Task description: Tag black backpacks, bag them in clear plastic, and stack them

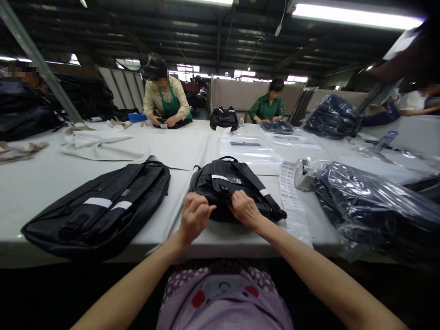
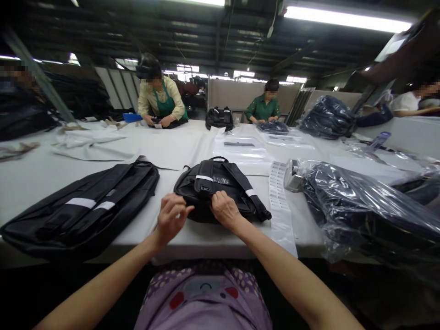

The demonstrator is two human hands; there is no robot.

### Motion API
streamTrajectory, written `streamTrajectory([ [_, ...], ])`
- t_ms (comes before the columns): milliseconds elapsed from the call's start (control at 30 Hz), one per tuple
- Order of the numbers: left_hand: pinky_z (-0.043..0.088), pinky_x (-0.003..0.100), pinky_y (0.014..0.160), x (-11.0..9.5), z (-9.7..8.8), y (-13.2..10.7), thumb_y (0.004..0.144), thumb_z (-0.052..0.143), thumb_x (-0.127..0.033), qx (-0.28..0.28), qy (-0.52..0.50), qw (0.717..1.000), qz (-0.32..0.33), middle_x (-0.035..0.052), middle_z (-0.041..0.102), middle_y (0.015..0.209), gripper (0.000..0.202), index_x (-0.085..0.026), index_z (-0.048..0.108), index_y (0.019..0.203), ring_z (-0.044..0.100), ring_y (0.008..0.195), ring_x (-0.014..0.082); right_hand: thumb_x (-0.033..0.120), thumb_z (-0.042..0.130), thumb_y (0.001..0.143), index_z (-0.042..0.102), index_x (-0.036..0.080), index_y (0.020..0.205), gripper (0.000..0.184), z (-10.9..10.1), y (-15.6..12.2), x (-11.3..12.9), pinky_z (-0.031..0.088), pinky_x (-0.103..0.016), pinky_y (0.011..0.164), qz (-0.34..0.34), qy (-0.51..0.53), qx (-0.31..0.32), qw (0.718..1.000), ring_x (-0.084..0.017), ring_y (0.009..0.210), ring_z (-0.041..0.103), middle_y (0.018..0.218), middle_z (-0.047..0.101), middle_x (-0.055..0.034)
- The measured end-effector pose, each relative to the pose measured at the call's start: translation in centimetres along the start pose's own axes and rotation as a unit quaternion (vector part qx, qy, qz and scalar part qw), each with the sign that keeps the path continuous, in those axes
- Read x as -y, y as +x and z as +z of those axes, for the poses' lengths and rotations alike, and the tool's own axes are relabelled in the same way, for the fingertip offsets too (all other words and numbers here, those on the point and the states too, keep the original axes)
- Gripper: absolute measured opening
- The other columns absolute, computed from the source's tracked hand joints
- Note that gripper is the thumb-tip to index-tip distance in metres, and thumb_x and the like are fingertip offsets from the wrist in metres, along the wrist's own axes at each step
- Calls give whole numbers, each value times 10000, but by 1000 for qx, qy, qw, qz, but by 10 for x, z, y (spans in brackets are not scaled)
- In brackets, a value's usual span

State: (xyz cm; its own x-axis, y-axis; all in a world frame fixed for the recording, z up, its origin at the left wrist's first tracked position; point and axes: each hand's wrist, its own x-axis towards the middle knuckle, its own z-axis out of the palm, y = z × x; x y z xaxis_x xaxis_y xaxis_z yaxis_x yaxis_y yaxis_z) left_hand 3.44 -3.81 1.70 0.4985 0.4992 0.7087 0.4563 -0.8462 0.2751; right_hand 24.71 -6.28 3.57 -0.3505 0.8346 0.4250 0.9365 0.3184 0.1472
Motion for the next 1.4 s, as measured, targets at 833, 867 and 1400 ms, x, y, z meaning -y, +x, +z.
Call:
streamTrajectory([
  [833, 399, 485, 918, 19, 43, -63, 810, 589, -298, -43, 0, 970, -241, 153, 469, 1192, 514, -177, 353, 1251, 461, 1124, 299, 116, 492, 812, 581, 139, 756, 107, 30, 21, 25, 373, -349, 647, -118, -38, 16, 992, -230, 712, 448, 741, 544, -108],
  [867, 392, 487, 934, 24, 40, -56, 743, 670, -327, -59, -48, 963, -258, 158, 425, 1250, 666, -184, 302, 1279, 428, 1166, 310, 136, 482, 826, 582, 137, 762, 118, 25, 23, 21, 377, -349, 659, -123, -39, 12, 992, -231, 719, 449, 745, 544, -110],
  [1400, 390, 290, 585, 10, 53, -63, 745, 500, -136, -74, -179, 913, -358, 0, 454, 703, 135, -215, 429, 662, 490, 662, 169, 276, 536, 830, 559, 149, 723, 169, 18, 8, 10, 335, -320, 598, -126, 8, -19, 992, -211, 700, 409, 721, 506, -79],
])
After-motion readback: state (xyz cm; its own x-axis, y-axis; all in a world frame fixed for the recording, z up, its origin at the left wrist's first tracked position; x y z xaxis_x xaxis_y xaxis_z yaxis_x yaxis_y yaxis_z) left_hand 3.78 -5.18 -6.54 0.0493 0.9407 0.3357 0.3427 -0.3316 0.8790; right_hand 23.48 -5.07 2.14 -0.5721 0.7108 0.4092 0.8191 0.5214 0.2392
